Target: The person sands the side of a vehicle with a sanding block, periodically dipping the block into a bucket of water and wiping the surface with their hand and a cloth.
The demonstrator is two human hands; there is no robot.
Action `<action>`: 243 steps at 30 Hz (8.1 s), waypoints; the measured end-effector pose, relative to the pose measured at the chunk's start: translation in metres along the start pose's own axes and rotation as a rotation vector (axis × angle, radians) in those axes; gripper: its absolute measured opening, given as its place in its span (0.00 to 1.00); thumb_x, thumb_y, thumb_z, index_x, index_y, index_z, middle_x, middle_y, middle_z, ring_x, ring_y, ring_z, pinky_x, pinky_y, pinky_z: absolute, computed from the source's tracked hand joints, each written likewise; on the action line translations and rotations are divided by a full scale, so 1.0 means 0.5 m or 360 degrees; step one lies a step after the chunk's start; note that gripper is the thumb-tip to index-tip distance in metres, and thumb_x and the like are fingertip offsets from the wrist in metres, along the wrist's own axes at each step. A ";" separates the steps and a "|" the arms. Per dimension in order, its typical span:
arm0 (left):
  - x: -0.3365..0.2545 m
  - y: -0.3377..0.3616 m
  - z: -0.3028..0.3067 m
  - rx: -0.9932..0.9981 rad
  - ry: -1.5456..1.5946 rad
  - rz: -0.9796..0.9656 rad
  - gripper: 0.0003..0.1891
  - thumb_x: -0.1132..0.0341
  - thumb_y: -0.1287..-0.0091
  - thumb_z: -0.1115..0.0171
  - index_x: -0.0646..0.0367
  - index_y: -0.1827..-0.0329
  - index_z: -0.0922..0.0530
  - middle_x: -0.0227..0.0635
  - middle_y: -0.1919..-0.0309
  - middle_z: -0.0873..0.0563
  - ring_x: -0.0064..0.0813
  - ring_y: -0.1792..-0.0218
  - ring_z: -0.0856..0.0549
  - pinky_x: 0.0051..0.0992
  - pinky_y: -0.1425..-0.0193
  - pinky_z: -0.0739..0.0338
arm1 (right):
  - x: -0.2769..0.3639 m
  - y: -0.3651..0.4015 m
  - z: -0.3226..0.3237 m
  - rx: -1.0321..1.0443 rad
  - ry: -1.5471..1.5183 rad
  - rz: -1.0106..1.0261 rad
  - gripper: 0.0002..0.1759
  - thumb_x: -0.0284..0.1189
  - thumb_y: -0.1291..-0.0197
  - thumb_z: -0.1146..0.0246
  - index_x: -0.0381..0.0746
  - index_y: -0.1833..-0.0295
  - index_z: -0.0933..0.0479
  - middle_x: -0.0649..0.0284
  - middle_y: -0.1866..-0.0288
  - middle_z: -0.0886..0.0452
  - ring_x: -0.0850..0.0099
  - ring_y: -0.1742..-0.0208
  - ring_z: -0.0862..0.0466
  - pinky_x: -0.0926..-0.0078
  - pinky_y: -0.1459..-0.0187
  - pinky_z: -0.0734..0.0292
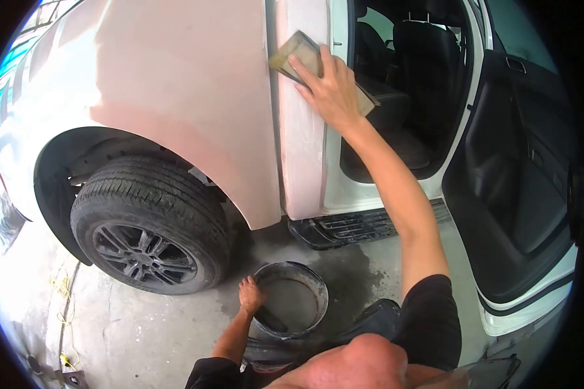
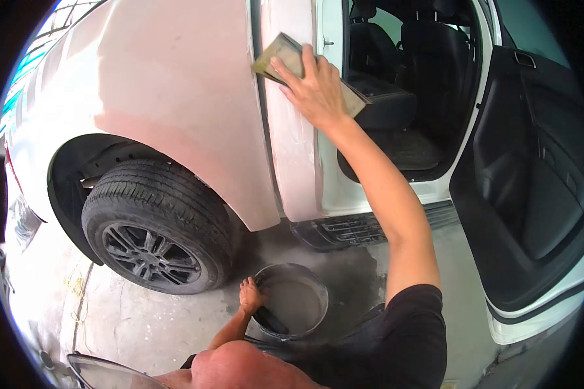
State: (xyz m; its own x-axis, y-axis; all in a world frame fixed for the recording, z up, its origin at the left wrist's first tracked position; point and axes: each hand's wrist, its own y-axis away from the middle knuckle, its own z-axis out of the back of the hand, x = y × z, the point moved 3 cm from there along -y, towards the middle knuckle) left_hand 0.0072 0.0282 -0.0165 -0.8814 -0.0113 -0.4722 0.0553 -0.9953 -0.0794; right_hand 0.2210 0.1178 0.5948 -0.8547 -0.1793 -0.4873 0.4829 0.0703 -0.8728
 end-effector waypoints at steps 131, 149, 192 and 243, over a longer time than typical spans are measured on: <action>-0.739 -0.304 0.779 -0.1646 -0.0528 -0.1501 0.52 0.40 0.31 0.38 0.75 0.20 0.46 0.64 0.18 0.48 0.62 0.17 0.50 0.71 0.22 0.52 | 0.042 1.063 0.263 0.0477 -0.0449 -0.2192 0.36 0.43 0.31 0.34 0.44 0.21 0.33 0.42 0.36 0.32 0.43 0.35 0.26 0.50 0.34 0.28; -0.866 -0.336 0.932 -0.1976 -0.0533 -0.1380 0.49 0.43 0.25 0.47 0.75 0.18 0.54 0.62 0.17 0.55 0.59 0.16 0.58 0.62 0.17 0.63 | 0.059 1.062 0.258 0.0792 -0.0669 -0.2077 0.34 0.38 0.29 0.36 0.42 0.21 0.33 0.45 0.35 0.34 0.46 0.32 0.28 0.49 0.32 0.30; -0.824 -0.278 0.740 -0.1960 -0.0506 -0.1124 0.44 0.49 0.27 0.40 0.71 0.19 0.46 0.63 0.19 0.45 0.57 0.17 0.47 0.61 0.18 0.51 | 0.060 1.070 0.248 0.0936 -0.0744 -0.2014 0.34 0.41 0.29 0.37 0.41 0.22 0.33 0.41 0.34 0.33 0.42 0.32 0.29 0.47 0.32 0.31; -0.025 0.015 -0.461 0.1693 -0.0776 -0.0576 0.33 0.52 0.31 0.40 0.57 0.25 0.30 0.46 0.26 0.27 0.45 0.26 0.28 0.43 0.19 0.38 | 0.066 1.054 0.345 0.1225 -0.0816 -0.1925 0.37 0.38 0.34 0.31 0.39 0.23 0.33 0.41 0.35 0.32 0.43 0.34 0.30 0.49 0.33 0.30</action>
State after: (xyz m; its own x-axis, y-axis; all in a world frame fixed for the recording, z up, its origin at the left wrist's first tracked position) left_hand 0.1266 0.0428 -0.2138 -0.8625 0.4748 -0.1754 -0.4386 -0.5282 0.7271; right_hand 0.4802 -0.0201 0.1231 -0.7190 -0.0744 0.6910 -0.3194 -0.8477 -0.4236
